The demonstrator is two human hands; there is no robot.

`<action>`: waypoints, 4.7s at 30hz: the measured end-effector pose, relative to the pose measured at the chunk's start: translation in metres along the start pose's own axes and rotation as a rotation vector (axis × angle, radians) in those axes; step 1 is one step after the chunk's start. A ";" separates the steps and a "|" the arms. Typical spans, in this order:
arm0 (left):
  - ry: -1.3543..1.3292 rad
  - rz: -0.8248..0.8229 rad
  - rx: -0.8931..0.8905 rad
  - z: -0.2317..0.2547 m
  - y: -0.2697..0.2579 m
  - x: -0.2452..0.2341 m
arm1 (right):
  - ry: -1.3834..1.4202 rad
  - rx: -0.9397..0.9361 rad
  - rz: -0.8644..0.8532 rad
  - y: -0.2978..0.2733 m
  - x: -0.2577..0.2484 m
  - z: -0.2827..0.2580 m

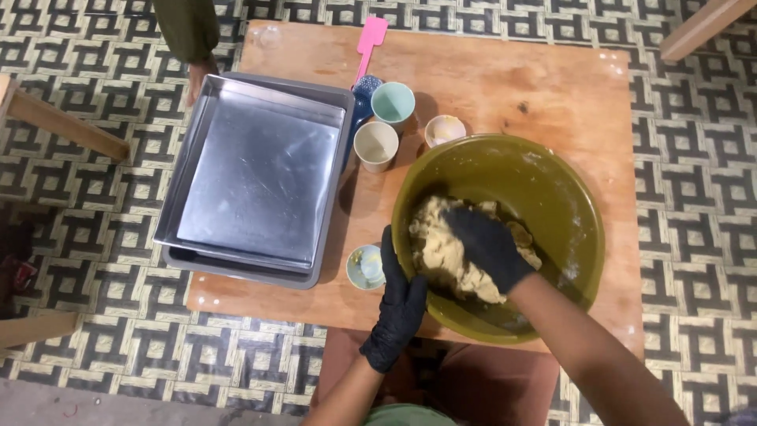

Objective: Kneading a batch of dough in a large mixing bowl by hand

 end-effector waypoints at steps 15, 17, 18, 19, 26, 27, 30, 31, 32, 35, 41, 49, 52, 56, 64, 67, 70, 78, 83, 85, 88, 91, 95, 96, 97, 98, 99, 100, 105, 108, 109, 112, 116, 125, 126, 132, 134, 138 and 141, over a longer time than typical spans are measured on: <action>0.001 0.026 0.088 -0.013 -0.005 -0.002 | 0.372 0.055 -0.172 0.019 -0.136 -0.092; 0.019 0.033 0.072 -0.012 -0.003 -0.003 | 0.228 0.265 -0.212 0.041 -0.181 -0.138; 0.020 0.027 0.069 -0.013 -0.004 -0.004 | 0.230 0.272 -0.213 0.041 -0.165 -0.133; 0.010 0.015 0.048 -0.015 -0.004 -0.005 | 0.201 0.280 -0.188 0.041 -0.149 -0.128; -0.043 0.025 0.045 -0.021 -0.005 -0.004 | 0.011 0.295 -0.009 0.069 -0.047 -0.084; -0.040 0.023 0.042 -0.022 -0.005 -0.004 | 0.014 0.298 -0.010 0.068 -0.030 -0.072; -0.055 -0.006 0.073 -0.021 -0.007 -0.005 | 0.027 0.198 0.259 0.066 -0.020 -0.055; -0.055 -0.006 0.076 -0.021 -0.008 -0.005 | 0.095 0.247 0.229 0.065 -0.031 -0.055; -0.054 -0.006 0.079 -0.022 -0.008 -0.006 | 0.164 0.296 0.198 0.065 -0.042 -0.055; -0.023 0.005 0.097 -0.022 -0.011 -0.006 | 0.294 0.401 -0.085 0.060 -0.069 -0.064; -0.075 -0.008 0.124 -0.030 -0.004 -0.008 | 0.097 0.208 -0.467 0.058 -0.188 -0.113; -0.038 0.023 0.098 -0.032 -0.003 -0.006 | -0.076 0.189 -0.281 0.028 -0.158 -0.115; -0.046 0.039 0.112 -0.044 -0.002 -0.007 | -0.061 0.150 -0.130 0.036 -0.134 -0.101; -0.066 0.036 0.111 -0.043 -0.002 -0.006 | 0.018 0.217 -0.007 0.032 -0.055 -0.063; -0.098 0.049 0.129 -0.046 -0.004 -0.009 | 0.238 0.552 -0.195 0.042 -0.079 -0.048; -0.064 0.046 0.129 -0.043 -0.002 -0.011 | 0.255 0.416 -0.156 0.033 -0.046 -0.032; -0.023 0.022 0.083 -0.019 -0.008 -0.006 | 0.463 0.290 -0.082 0.026 -0.073 -0.032; 0.001 0.029 0.016 -0.011 -0.007 -0.005 | 0.618 -0.124 0.118 0.034 -0.196 -0.041; -0.055 0.025 -0.007 -0.011 -0.005 -0.004 | -1.546 -0.986 -0.115 0.037 -0.199 -0.014; -0.047 0.016 -0.008 -0.010 -0.003 -0.002 | -1.173 -0.655 -0.185 0.075 -0.164 -0.027; -0.031 0.016 0.003 -0.014 -0.001 -0.005 | -0.194 0.128 -0.296 0.107 -0.129 -0.030; -0.023 0.050 0.017 -0.015 -0.002 -0.002 | 0.467 0.473 -0.242 0.096 -0.115 -0.030; -0.001 0.095 0.068 -0.007 -0.001 0.001 | 0.407 0.205 -0.090 0.078 -0.115 -0.041; -0.001 0.093 0.067 -0.005 -0.003 0.001 | 0.408 0.208 -0.090 0.070 -0.127 -0.046; 0.029 0.107 0.072 -0.003 -0.002 0.001 | 0.467 0.187 -0.122 0.065 -0.137 -0.051; 0.059 0.121 0.078 -0.002 -0.001 0.000 | 0.527 0.166 -0.153 0.060 -0.148 -0.056; 0.059 0.125 0.077 -0.001 0.000 0.001 | 0.528 0.163 -0.156 0.051 -0.156 -0.060; 0.071 0.135 0.089 0.000 0.000 0.001 | 0.497 0.099 -0.091 0.043 -0.166 -0.064; -0.017 0.144 0.157 -0.011 0.001 -0.002 | 0.688 0.310 -0.035 0.019 -0.198 -0.073; -0.023 0.158 0.176 -0.011 0.000 -0.003 | 1.006 0.719 -0.030 0.009 -0.209 -0.070; -0.014 0.147 0.182 -0.014 0.000 -0.003 | 1.160 0.926 -0.028 0.003 -0.209 -0.069; -0.012 0.141 0.202 -0.016 0.000 -0.001 | 1.459 1.352 -0.019 -0.017 -0.208 -0.073; 0.001 0.150 0.181 -0.011 -0.001 0.001 | 0.681 0.335 0.105 -0.069 -0.167 -0.059; -0.012 0.112 0.121 -0.014 -0.001 -0.004 | 0.074 0.393 -0.302 -0.038 -0.084 -0.044; -0.012 0.110 0.121 -0.012 0.000 -0.003 | 0.075 0.395 -0.301 -0.036 -0.066 -0.034; 0.000 0.104 0.131 -0.011 0.001 0.001 | 0.056 0.249 -0.036 -0.020 -0.018 -0.006; 0.091 0.109 0.142 -0.022 0.002 0.001 | 0.067 0.285 -0.007 -0.022 -0.026 -0.008; 0.134 0.109 0.151 -0.016 0.003 0.002 | 0.400 0.358 0.051 -0.028 -0.108 0.000; 0.057 0.094 0.094 0.000 -0.002 0.000 | 0.929 0.483 0.111 -0.033 -0.165 0.012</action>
Point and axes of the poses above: each hand's wrist, its own y-axis towards the middle knuckle, its own x-axis out of the palm, z = x × y, the point moved 4 cm from there along y, towards the middle knuckle, and after that the axes turned 11 degrees about z, right-handed, at the moved point
